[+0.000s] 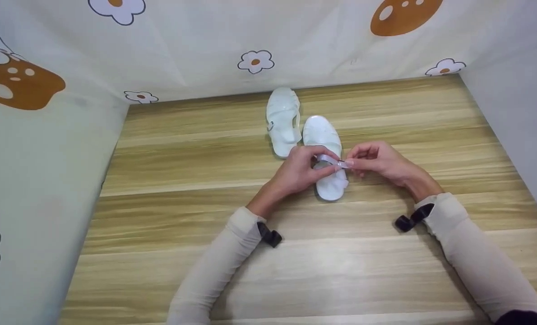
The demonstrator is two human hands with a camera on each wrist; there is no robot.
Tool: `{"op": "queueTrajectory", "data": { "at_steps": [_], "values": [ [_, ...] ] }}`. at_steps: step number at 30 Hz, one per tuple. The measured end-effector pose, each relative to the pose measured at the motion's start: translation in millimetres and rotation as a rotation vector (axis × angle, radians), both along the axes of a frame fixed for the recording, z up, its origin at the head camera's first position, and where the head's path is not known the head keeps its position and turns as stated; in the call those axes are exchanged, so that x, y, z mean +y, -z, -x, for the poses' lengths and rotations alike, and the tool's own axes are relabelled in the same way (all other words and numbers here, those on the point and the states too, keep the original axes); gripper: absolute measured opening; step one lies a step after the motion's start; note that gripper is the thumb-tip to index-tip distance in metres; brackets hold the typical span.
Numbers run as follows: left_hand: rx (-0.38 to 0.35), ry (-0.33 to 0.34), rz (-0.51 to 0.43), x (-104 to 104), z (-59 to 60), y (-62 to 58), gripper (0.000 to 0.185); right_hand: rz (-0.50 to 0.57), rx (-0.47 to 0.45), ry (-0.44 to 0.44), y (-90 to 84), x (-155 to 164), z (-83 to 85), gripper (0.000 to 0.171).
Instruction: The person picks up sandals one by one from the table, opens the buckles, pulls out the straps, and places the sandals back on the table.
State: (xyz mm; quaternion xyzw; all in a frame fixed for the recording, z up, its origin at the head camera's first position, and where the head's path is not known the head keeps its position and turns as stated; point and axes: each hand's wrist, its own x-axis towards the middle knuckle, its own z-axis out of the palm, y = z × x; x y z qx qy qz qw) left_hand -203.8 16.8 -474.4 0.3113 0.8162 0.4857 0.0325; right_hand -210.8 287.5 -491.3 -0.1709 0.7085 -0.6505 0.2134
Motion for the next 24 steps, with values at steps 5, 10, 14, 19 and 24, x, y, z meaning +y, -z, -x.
{"op": "queueTrajectory", "data": {
  "at_steps": [5,10,14,19,24],
  "values": [
    [0.001,-0.021,0.010,0.5,-1.5,-0.5,0.017,0.003,0.001,-0.010,-0.3,-0.5,0.7,0.007],
    [0.013,-0.008,0.019,1.2,-2.4,-1.0,0.017,-0.004,-0.015,0.020,-0.2,-2.0,0.0,0.009],
    [0.014,-0.003,0.023,1.6,-3.1,-1.3,0.018,-0.013,-0.022,0.031,-1.0,-2.8,0.2,0.010],
    [0.021,0.001,0.023,2.3,-3.7,-1.5,0.019,-0.030,-0.030,0.041,-1.7,-3.4,0.4,0.010],
    [0.038,0.005,0.023,3.0,-4.5,-1.4,0.019,-0.032,-0.031,0.055,-1.3,-4.0,0.2,0.009]
  ]
}}
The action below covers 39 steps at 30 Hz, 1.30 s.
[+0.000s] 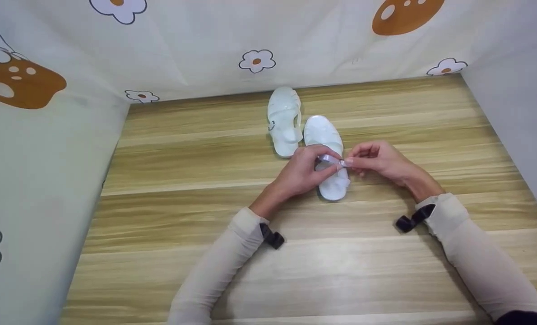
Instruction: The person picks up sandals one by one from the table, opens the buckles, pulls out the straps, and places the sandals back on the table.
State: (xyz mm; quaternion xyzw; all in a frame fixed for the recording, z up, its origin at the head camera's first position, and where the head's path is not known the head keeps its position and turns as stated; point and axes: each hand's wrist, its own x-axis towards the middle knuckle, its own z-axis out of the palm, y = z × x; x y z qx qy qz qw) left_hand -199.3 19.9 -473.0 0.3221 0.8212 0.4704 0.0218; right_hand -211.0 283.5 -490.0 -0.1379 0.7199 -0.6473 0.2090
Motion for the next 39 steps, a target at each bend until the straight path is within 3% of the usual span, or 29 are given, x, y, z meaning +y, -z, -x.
{"op": "queueTrajectory", "data": {
  "at_steps": [16,24,33,39],
  "values": [
    [0.064,-0.006,0.016,4,-0.5,2.7,0.020,0.033,0.041,-0.006,2.7,0,-0.9,0.008],
    [0.050,-0.011,0.020,3,-0.2,1.5,0.020,0.019,0.020,-0.002,2.7,-2,0.5,0.011],
    [0.044,-0.022,0.003,3,0.9,1.3,0.020,0.086,-0.066,-0.137,-3.1,9,4.5,0.012],
    [0.032,-0.021,0.018,3,-0.4,1.7,0.020,0.039,-0.043,-0.135,-0.8,8,3.1,0.017]
  ]
}}
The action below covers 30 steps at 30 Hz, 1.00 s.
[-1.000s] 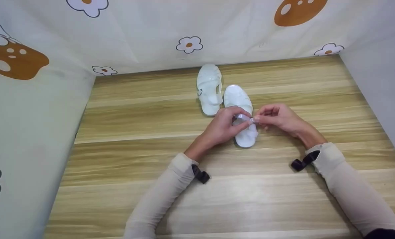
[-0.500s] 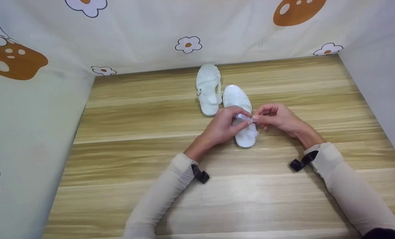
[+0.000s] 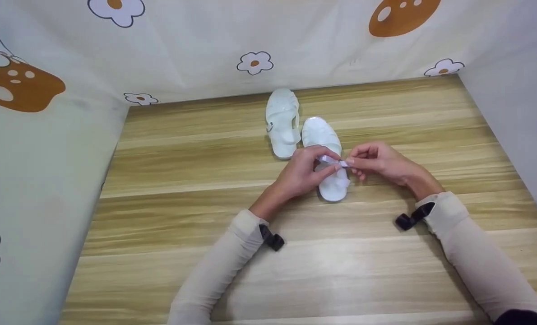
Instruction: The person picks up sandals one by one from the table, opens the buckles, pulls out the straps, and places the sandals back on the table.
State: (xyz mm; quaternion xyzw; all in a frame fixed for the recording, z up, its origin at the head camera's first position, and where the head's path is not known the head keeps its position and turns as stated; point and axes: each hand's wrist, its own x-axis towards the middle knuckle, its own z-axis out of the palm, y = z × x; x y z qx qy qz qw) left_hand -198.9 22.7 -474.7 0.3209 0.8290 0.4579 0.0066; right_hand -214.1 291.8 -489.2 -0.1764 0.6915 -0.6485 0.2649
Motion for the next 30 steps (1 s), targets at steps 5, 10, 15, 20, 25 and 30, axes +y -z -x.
{"op": "queueTrajectory", "data": {
  "at_steps": [5,10,15,20,25,30],
  "values": [
    [0.020,0.001,0.007,0.0,-0.3,1.0,0.021,-0.012,0.025,0.015,0.6,-2.8,-1.2,0.014],
    [0.032,0.001,0.003,1.1,-0.3,2.0,0.021,-0.011,0.022,0.025,0.1,-3.7,-2.2,0.012],
    [0.045,0.001,-0.003,1.4,-0.3,2.0,0.020,-0.013,0.037,0.033,1.4,-2.9,-1.2,0.016],
    [0.043,-0.007,-0.008,1.2,-0.4,2.5,0.019,-0.028,0.045,0.046,2.3,-3.2,-0.7,0.020],
    [0.052,-0.010,-0.025,2.3,-0.4,3.1,0.020,-0.033,0.053,0.046,1.7,-4.0,-1.2,0.018],
    [0.054,-0.011,-0.022,2.8,0.2,3.5,0.019,-0.022,0.049,0.035,1.7,-4.0,-1.4,0.017]
  ]
}}
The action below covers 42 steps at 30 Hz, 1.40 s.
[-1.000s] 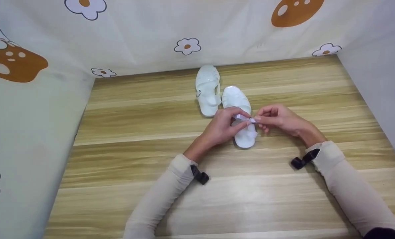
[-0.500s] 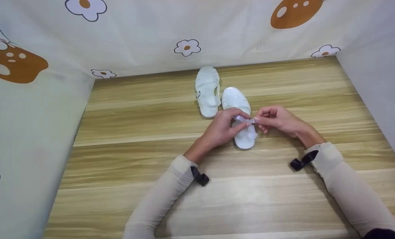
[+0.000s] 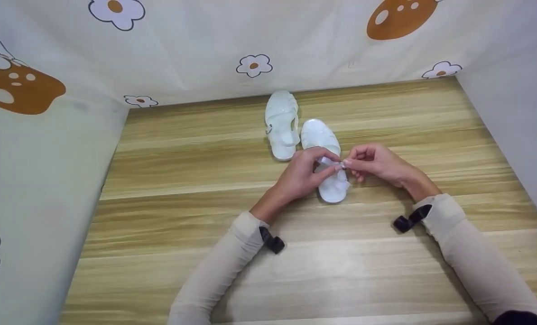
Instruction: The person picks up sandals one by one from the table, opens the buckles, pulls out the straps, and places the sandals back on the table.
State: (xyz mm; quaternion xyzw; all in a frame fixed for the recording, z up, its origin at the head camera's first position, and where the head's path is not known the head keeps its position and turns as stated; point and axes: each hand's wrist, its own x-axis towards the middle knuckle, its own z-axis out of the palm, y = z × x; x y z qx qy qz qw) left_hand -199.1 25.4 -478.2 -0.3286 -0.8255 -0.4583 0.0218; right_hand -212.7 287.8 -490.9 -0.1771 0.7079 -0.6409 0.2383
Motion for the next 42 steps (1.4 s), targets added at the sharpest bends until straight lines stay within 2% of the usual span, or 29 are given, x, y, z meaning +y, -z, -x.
{"op": "queueTrajectory", "data": {
  "at_steps": [8,16,22,27,31,42],
  "values": [
    [-0.047,-0.013,-0.003,-0.9,1.0,0.6,0.019,0.085,-0.024,-0.066,-0.5,4.3,1.0,0.016],
    [-0.049,-0.011,-0.011,-1.7,-0.3,0.0,0.019,0.011,0.015,-0.065,0.3,0.9,0.9,0.028],
    [-0.047,-0.010,-0.009,-1.1,-1.7,-1.2,0.019,-0.027,0.022,-0.041,-1.0,-1.4,-1.0,0.025],
    [-0.023,-0.022,0.010,0.4,-1.4,-1.4,0.020,0.019,0.008,-0.030,-1.6,-0.1,-2.2,0.021],
    [-0.012,-0.026,0.011,0.2,-1.1,-0.6,0.020,0.064,0.005,-0.054,-1.2,1.2,-2.2,0.019],
    [-0.012,0.000,-0.035,0.4,-0.5,0.9,0.019,0.026,0.035,-0.081,-0.5,0.3,-1.1,0.027]
  ]
}}
